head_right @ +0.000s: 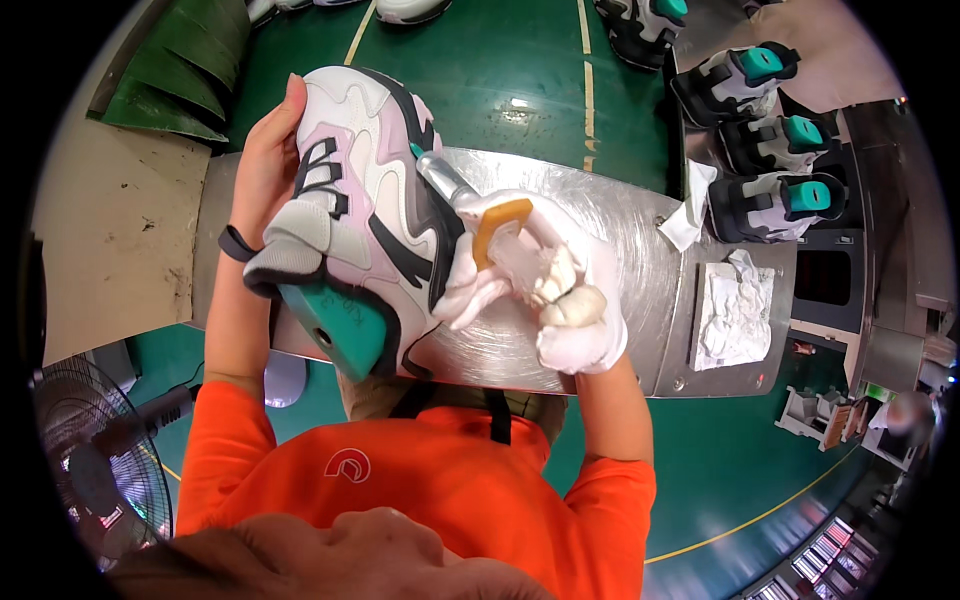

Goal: The person cleans the exterior of white and teal sneakers using a small brush and a white cloth. They repeatedly pick up shoes from a metal table, brush the sides and soles, wipe them with the cloth, and place them back on the table.

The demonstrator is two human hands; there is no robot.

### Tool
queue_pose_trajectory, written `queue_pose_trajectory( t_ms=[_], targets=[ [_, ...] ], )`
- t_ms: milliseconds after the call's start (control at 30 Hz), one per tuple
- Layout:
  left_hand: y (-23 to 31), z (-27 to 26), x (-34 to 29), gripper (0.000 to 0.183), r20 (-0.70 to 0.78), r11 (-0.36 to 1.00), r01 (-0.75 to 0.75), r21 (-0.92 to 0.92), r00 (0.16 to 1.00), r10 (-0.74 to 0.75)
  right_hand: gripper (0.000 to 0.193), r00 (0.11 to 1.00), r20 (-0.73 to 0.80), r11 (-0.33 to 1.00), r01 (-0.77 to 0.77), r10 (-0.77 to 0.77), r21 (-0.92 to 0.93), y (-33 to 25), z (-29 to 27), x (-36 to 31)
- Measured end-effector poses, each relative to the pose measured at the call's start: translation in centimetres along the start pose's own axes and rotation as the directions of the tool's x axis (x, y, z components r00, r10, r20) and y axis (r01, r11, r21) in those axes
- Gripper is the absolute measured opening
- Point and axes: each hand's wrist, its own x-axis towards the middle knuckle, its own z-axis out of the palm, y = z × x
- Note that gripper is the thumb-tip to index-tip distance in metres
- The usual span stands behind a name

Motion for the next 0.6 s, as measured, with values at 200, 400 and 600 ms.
queue_pose_trajectory(
  t_ms=[200,400,600],
  targets=[
    [-0.7,-1.3,1.3,0.040,-0.063,0.998,0.048,-0.039,0.997,-0.051,0.097,0.993,-0.118,1.000,-0.004,0.005,0.002,0.1,0.5,-1.3],
    [-1.2,-1.9,2.0,0.041,-0.115,0.999,0.027,-0.028,0.993,-0.030,0.094,0.991,-0.045,0.991,0.130,-0.129,0.027,1.2,-0.8,-2.6],
    [-1.4,-2.9,2.4,0.039,-0.171,0.991,0.059,0.121,0.985,-0.037,0.096,0.978,-0.012,0.972,0.209,-0.209,0.109,1.4,-0.3,-3.1]
  ],
)
